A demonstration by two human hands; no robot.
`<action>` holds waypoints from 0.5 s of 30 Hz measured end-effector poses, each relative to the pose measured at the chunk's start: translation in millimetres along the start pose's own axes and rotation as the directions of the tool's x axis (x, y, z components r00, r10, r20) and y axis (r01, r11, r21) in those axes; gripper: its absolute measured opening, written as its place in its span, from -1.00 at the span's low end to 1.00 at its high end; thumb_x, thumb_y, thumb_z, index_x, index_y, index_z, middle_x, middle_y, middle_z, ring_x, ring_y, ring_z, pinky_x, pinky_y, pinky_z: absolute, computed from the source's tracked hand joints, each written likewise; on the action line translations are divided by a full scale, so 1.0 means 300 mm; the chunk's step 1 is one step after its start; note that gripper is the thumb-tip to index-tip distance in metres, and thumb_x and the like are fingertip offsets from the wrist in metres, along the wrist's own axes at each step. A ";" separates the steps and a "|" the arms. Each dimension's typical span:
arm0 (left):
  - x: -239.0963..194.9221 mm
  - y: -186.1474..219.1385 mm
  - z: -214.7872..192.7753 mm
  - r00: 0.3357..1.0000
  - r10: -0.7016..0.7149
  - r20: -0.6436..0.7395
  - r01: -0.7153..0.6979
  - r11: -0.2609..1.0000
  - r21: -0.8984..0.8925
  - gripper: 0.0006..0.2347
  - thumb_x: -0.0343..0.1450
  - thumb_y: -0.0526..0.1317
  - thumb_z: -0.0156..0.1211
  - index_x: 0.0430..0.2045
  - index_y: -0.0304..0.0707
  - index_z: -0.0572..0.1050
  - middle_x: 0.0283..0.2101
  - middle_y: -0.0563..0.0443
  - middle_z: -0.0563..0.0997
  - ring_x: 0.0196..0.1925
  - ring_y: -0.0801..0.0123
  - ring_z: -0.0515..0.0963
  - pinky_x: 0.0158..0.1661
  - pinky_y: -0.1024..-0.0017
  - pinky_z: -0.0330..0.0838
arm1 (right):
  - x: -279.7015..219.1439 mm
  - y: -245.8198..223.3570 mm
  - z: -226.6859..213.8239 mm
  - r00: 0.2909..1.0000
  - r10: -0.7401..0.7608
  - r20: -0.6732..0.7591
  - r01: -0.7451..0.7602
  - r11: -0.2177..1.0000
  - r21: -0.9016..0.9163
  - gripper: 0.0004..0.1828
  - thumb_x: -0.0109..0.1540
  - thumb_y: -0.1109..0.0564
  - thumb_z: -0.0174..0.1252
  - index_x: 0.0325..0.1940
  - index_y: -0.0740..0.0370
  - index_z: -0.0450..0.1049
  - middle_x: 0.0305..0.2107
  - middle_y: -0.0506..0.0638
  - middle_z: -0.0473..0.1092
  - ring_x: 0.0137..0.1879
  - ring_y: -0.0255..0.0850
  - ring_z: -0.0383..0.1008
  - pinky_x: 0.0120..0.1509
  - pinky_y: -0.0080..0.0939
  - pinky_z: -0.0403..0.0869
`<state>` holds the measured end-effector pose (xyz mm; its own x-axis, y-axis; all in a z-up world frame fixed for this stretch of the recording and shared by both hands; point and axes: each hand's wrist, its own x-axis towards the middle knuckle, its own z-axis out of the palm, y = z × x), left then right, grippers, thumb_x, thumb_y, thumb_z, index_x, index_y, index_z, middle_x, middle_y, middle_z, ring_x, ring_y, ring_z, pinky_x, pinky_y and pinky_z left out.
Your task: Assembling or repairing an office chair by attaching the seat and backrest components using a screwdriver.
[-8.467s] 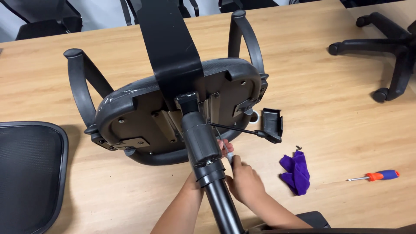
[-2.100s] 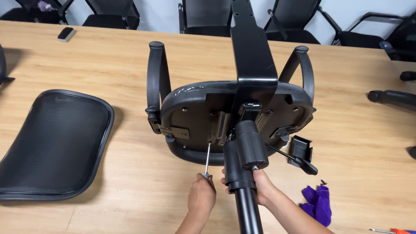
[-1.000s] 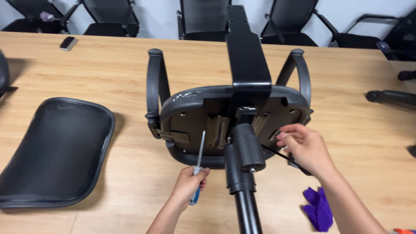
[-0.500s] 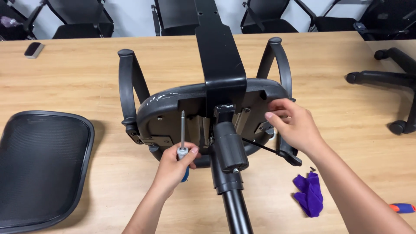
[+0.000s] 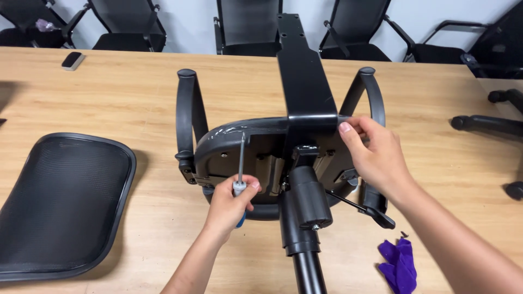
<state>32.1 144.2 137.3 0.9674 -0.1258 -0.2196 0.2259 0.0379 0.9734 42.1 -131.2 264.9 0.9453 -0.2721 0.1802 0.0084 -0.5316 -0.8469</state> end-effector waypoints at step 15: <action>0.032 0.316 -0.158 0.865 0.438 -0.246 -0.114 0.649 0.752 -0.33 0.01 -0.12 0.64 0.06 -0.04 0.52 -0.09 0.04 0.67 -0.12 0.12 0.66 -0.13 0.21 0.51 | 0.071 -0.295 0.137 0.911 0.285 0.297 -0.345 0.923 0.172 -0.39 0.12 0.08 0.35 0.15 0.37 0.32 -0.14 0.14 0.50 -0.01 -0.14 0.58 0.08 -0.09 0.58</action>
<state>68.1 193.6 224.5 0.9635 0.1520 0.2203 -0.0499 -0.7066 0.7059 74.9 -57.2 323.1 0.9607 -0.1616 -0.2255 -0.2618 -0.2590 -0.9297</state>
